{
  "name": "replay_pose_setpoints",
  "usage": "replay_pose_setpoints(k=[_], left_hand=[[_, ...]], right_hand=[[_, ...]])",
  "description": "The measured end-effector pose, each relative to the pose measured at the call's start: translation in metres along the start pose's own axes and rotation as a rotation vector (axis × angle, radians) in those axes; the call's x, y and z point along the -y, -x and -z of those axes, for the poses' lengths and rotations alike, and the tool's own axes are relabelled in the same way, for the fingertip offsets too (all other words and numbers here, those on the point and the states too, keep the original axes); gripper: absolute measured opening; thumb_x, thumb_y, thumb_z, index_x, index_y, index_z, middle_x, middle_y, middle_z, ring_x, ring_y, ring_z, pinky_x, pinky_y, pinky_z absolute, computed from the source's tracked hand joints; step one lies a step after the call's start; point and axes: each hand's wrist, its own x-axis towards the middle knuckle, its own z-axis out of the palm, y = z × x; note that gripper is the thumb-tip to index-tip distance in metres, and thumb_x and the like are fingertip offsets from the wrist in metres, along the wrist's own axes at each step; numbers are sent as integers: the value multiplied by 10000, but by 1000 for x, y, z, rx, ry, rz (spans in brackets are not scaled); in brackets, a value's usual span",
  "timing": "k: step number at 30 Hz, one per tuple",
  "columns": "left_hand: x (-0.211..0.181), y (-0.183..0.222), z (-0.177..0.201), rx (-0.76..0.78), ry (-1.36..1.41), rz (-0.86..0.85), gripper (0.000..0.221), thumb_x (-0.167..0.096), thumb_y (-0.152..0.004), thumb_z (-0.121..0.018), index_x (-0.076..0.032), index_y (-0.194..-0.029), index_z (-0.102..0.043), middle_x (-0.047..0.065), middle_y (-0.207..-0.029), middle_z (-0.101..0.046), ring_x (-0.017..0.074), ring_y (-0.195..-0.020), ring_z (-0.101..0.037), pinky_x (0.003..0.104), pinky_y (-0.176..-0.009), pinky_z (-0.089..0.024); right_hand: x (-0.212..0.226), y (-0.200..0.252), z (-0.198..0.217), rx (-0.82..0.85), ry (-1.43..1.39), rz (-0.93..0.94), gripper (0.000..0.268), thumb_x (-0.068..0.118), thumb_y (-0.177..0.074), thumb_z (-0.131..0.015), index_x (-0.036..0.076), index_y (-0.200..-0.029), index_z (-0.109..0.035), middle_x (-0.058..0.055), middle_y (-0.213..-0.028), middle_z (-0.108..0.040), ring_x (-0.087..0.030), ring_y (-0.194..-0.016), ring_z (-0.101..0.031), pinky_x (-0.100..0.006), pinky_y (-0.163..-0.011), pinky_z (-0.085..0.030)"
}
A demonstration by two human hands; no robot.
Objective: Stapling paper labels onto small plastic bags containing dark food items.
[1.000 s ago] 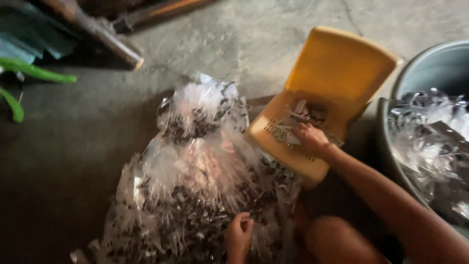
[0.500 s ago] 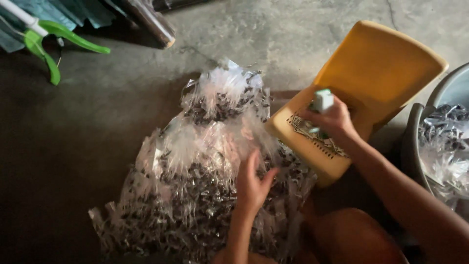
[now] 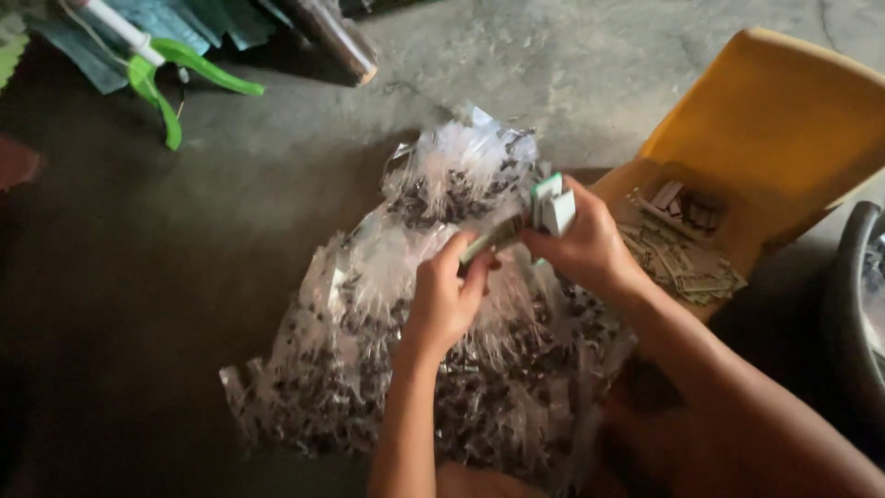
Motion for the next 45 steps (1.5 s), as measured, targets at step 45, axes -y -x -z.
replay_pose_setpoints(k=[45], left_hand=[[-63, 91, 34, -434, -461, -65, 530, -443, -759, -854, -19, -1011, -658, 131, -1001, -726, 270, -936, -689, 452, -852, -563]], right_hand=[[44, 33, -23, 48, -85, 210, 323, 37, -800, -795, 49, -1072, -621, -55, -950, -725, -127, -845, -709, -314, -753, -622]])
